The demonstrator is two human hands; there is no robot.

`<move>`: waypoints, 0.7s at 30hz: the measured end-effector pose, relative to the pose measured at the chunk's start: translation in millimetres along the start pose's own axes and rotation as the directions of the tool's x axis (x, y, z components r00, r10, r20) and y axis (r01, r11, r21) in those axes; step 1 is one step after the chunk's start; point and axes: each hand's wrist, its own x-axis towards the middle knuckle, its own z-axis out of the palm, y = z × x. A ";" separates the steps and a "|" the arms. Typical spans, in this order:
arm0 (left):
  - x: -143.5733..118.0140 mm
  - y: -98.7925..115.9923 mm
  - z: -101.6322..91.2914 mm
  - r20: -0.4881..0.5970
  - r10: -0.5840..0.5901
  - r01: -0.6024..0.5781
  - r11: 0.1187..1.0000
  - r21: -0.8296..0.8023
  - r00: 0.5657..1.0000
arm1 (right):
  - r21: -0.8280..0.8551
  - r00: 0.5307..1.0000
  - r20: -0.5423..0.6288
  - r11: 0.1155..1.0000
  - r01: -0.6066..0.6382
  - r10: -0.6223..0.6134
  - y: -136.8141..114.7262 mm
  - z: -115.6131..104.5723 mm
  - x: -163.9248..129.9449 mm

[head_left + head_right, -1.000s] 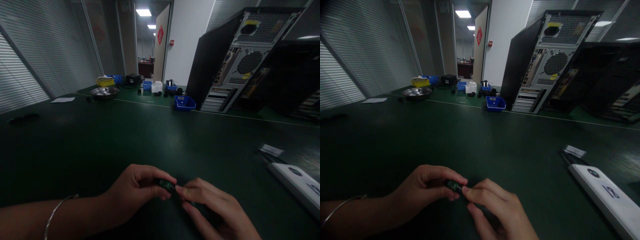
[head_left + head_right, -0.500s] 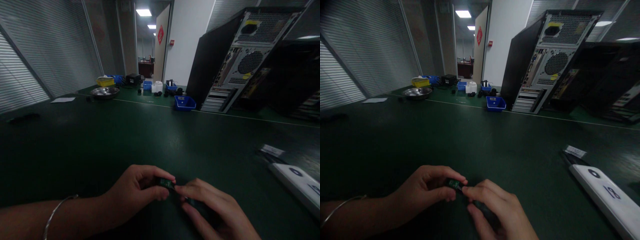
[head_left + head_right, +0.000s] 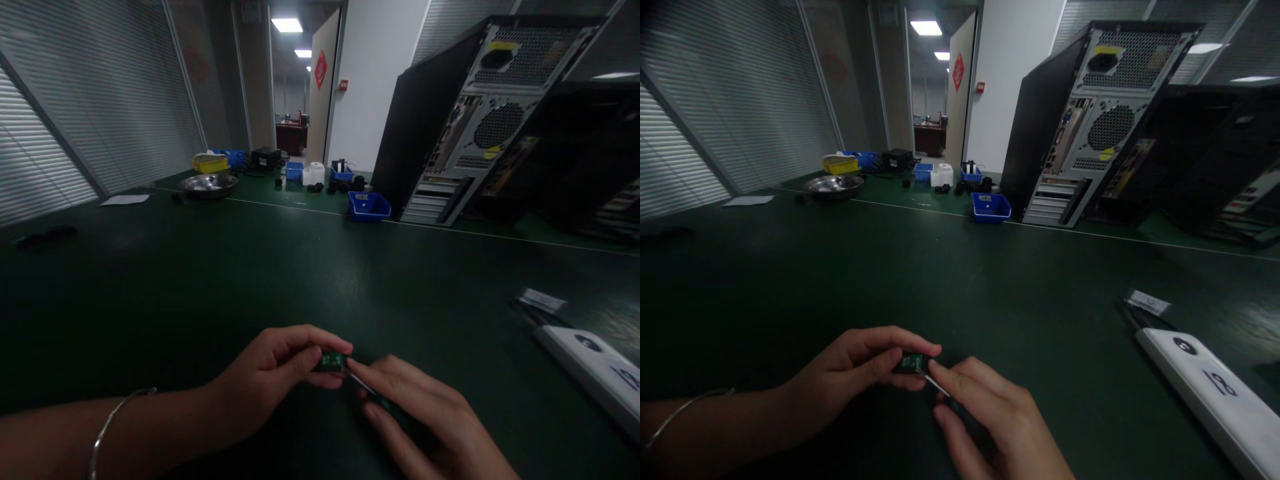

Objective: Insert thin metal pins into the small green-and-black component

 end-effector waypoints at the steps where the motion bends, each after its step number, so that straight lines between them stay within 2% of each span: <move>1: 0.3 -0.5 -0.5 0.009 -0.003 0.003 1.000 -0.003 1.000 | 0.006 1.000 0.005 1.000 0.004 -0.004 0.3 0.1 -0.1; 7: 1.3 -0.8 -5.5 0.135 -0.063 0.074 0.994 -0.077 0.989 | 0.016 1.000 -0.020 1.000 0.006 -0.006 0.1 0.3 0.1; 10: 0.9 -0.2 -6.9 0.192 -0.093 0.106 0.992 -0.062 0.977 | 0.043 1.000 -0.004 0.999 0.009 -0.009 0.2 0.4 0.8; 14: 1.0 -0.3 -5.0 0.259 -0.060 0.083 0.994 -0.077 0.964 | 0.048 1.000 0.009 0.999 0.004 -0.005 0.7 0.1 0.0; 18: 3.4 -1.6 -4.6 0.193 0.028 -0.004 0.992 -0.125 0.981 | 0.008 0.999 -0.032 0.999 -0.035 0.035 -0.3 -0.3 -2.2; 21: 5.0 -2.6 -6.5 0.104 -0.006 0.015 0.996 -0.093 0.995 | 0.005 0.999 -0.027 0.999 -0.040 0.040 -0.5 -0.6 -1.2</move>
